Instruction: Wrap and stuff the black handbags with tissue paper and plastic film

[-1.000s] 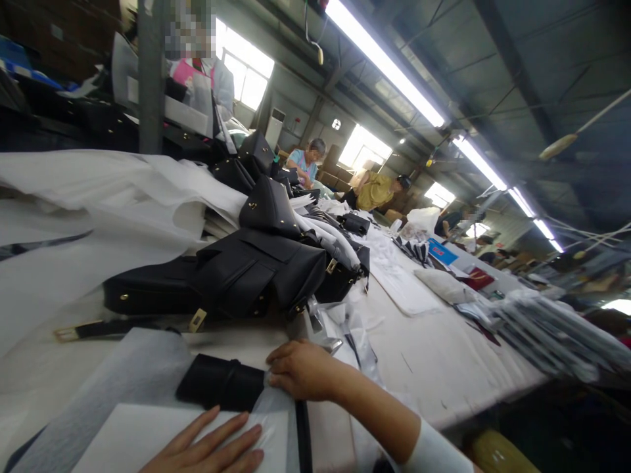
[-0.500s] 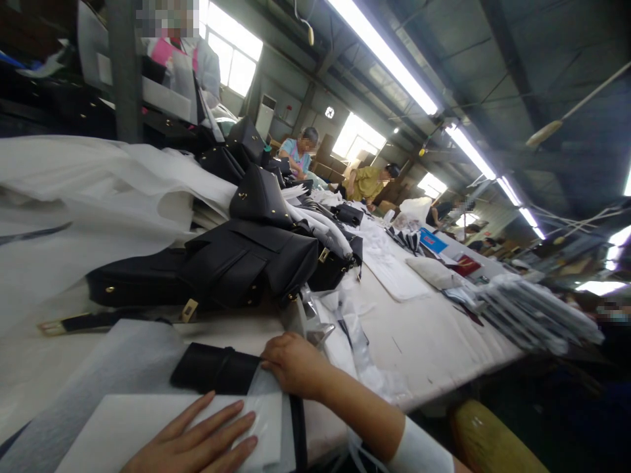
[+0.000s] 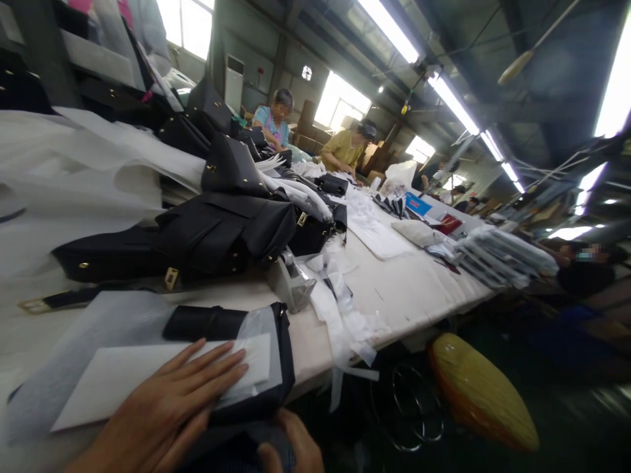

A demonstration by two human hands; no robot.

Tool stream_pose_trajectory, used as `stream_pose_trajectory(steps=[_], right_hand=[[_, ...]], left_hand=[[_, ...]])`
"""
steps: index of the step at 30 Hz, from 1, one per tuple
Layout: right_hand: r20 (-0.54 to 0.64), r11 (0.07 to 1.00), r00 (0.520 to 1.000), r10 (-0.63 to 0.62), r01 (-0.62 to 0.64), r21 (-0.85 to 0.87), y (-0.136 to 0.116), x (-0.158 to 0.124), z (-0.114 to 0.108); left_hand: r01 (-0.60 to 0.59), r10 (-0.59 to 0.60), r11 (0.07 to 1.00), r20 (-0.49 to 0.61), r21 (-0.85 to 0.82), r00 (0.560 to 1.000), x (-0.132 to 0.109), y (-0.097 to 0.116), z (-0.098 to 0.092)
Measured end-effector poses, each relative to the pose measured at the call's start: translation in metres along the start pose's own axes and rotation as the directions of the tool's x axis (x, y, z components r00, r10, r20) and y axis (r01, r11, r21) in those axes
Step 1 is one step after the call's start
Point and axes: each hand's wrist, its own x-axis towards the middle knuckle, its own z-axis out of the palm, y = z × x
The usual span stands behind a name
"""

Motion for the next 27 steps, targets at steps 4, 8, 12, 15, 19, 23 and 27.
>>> stream_pose_trajectory(steps=[4, 8, 12, 15, 19, 23, 27], right_hand=[[0.112, 0.980, 0.974, 0.199, -0.196, -0.038, -0.007, -0.001, 0.027], [0.050, 0.974, 0.974, 0.220, -0.222, 0.050, -0.040, 0.015, 0.014], [-0.161, 0.984, 0.975, 0.150, -0.132, 0.120, -0.047, 0.015, 0.009], [-0.260, 0.976, 0.953, 0.155, -0.106, 0.190, -0.039, 0.012, 0.018], [-0.271, 0.956, 0.941, 0.203, -0.131, 0.262, -0.036, 0.014, 0.026], [-0.273, 0.976, 0.956, 0.107, -0.048, 0.215, -0.041, 0.019, 0.017], [-0.323, 0.974, 0.938, -0.125, 0.178, 0.141, -0.044, 0.022, 0.000]], left_hand=[[0.021, -0.021, 1.000, 0.046, -0.003, 0.999, 0.000, 0.006, -0.001], [0.008, -0.011, 0.999, 0.083, 0.041, 0.997, -0.004, 0.009, 0.006], [-0.027, 0.017, 0.996, 0.119, 0.082, 0.993, -0.007, 0.007, 0.010], [-0.093, 0.079, 0.987, 0.108, 0.134, 0.991, -0.009, 0.003, 0.015], [-0.061, 0.048, 0.985, 0.083, 0.160, 0.995, -0.006, -0.007, 0.024], [0.020, -0.036, 0.987, 0.097, 0.161, 0.995, 0.003, -0.018, 0.026], [0.030, -0.042, 0.988, 0.073, 0.150, 0.996, 0.005, -0.023, 0.029]])
